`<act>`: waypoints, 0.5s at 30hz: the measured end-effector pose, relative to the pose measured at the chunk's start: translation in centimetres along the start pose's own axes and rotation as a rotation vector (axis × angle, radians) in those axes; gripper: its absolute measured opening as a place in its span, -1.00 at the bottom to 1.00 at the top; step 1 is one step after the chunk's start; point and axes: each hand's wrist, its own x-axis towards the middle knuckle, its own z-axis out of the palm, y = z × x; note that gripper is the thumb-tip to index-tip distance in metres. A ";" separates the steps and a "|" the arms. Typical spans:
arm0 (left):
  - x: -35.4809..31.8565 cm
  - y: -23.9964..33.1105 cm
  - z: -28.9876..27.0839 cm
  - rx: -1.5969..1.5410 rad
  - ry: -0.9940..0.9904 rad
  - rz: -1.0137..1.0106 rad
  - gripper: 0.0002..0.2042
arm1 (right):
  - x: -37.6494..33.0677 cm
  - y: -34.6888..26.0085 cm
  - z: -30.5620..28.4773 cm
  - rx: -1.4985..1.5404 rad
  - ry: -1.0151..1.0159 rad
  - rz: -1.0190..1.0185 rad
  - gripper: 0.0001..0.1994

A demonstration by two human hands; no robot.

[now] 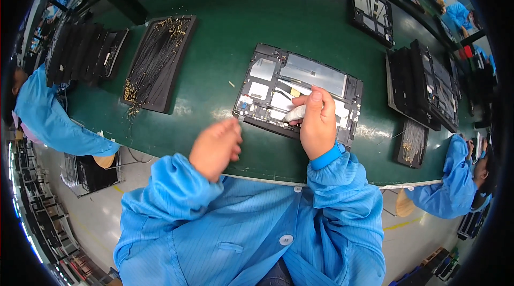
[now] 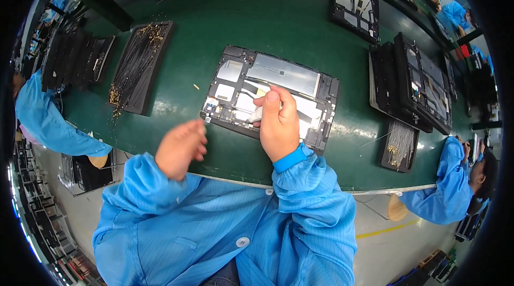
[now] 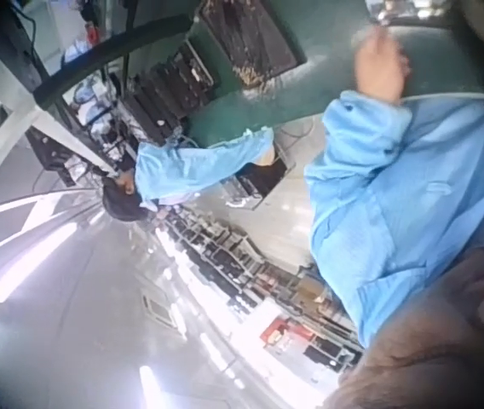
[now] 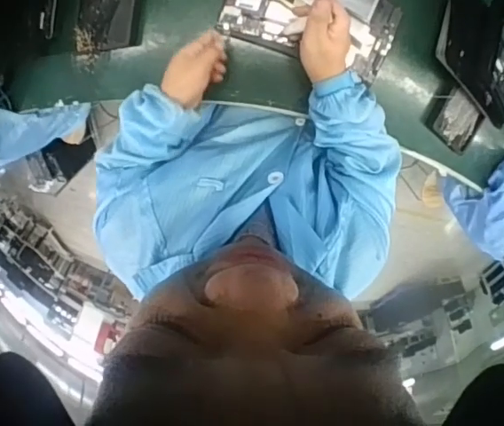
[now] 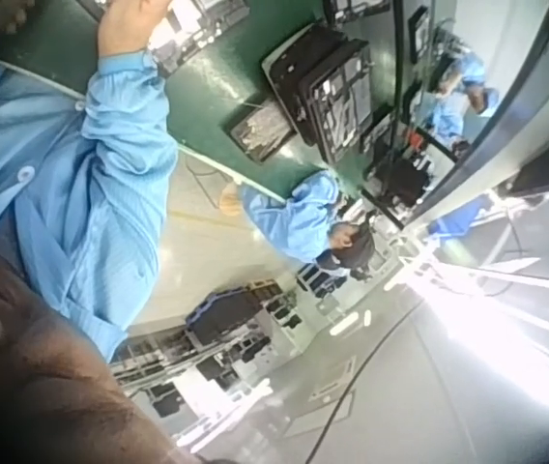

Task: The worker is assembling internal components and applying adhesive tape to tablet devices on a factory production line.

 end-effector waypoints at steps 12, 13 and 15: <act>-0.4 -1.4 1.6 0.234 -0.277 -0.185 -0.62 | 1.6 -1.2 0.5 0.066 -0.104 0.204 -0.61; -0.4 -1.3 1.7 0.232 -0.276 -0.186 -0.62 | 1.5 -1.4 0.4 0.033 -0.124 0.266 -0.60; 0.0 -0.8 1.9 0.216 -0.288 -0.201 -0.66 | 1.7 -1.6 0.1 -0.002 -0.143 0.329 -0.60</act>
